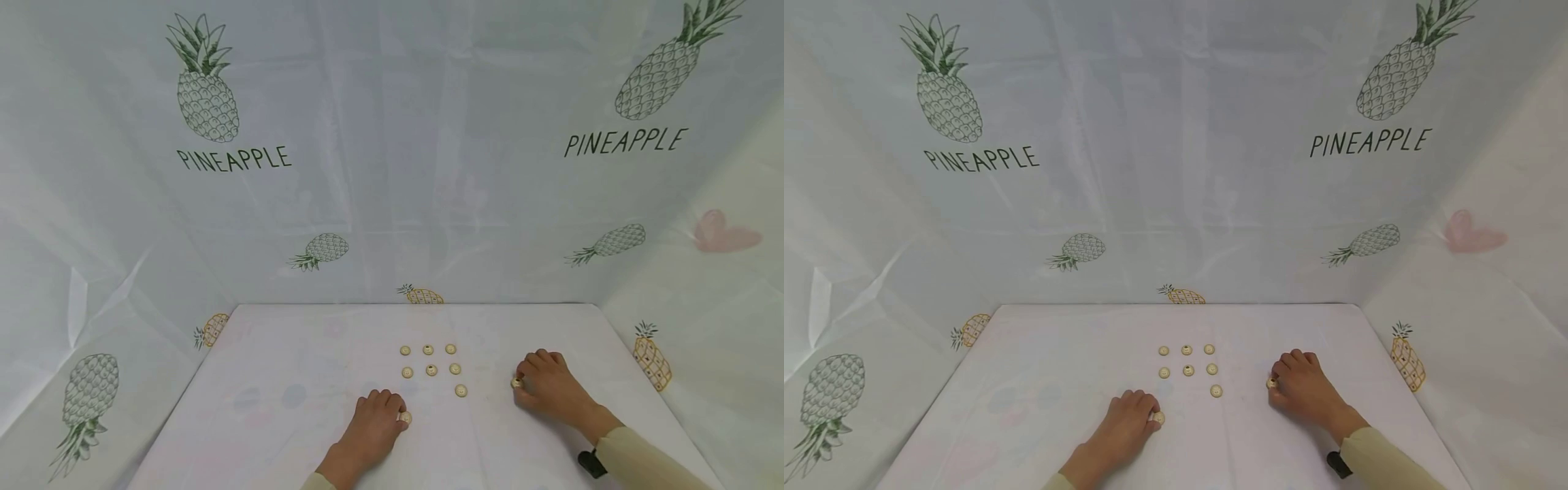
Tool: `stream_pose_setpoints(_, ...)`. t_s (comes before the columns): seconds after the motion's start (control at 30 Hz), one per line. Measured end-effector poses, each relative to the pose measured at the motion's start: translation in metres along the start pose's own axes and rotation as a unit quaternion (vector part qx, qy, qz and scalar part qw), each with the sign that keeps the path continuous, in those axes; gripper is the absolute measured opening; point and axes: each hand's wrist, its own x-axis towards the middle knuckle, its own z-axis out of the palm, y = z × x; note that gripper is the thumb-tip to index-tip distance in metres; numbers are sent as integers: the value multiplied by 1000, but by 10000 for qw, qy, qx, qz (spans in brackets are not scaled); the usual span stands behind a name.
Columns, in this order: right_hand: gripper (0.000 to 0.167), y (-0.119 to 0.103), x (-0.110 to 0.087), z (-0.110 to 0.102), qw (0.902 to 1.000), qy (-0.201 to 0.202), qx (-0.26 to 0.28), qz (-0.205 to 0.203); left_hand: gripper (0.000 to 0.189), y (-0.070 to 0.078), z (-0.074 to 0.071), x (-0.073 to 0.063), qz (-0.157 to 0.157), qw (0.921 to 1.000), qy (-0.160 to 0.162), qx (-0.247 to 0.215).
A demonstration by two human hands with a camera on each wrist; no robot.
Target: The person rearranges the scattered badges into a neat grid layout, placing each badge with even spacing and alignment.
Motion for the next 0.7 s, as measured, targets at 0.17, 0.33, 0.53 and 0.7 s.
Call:
stream_pose_setpoints(0.17,18,-13,12,5,9996,20,-83,-265,22,0,0,0,-23,10000,-43,-26)
stream_pose_setpoints(0.33,17,-26,24,7,9986,85,-102,-505,22,0,1,0,-35,10000,-33,-44)
stream_pose_setpoints(0.53,20,-40,34,10,9975,113,-140,-682,22,0,1,0,-4,10000,32,8)
stream_pose_setpoints(0.7,19,-51,40,13,9972,-35,-149,-739,22,0,0,0,4,10000,16,45)
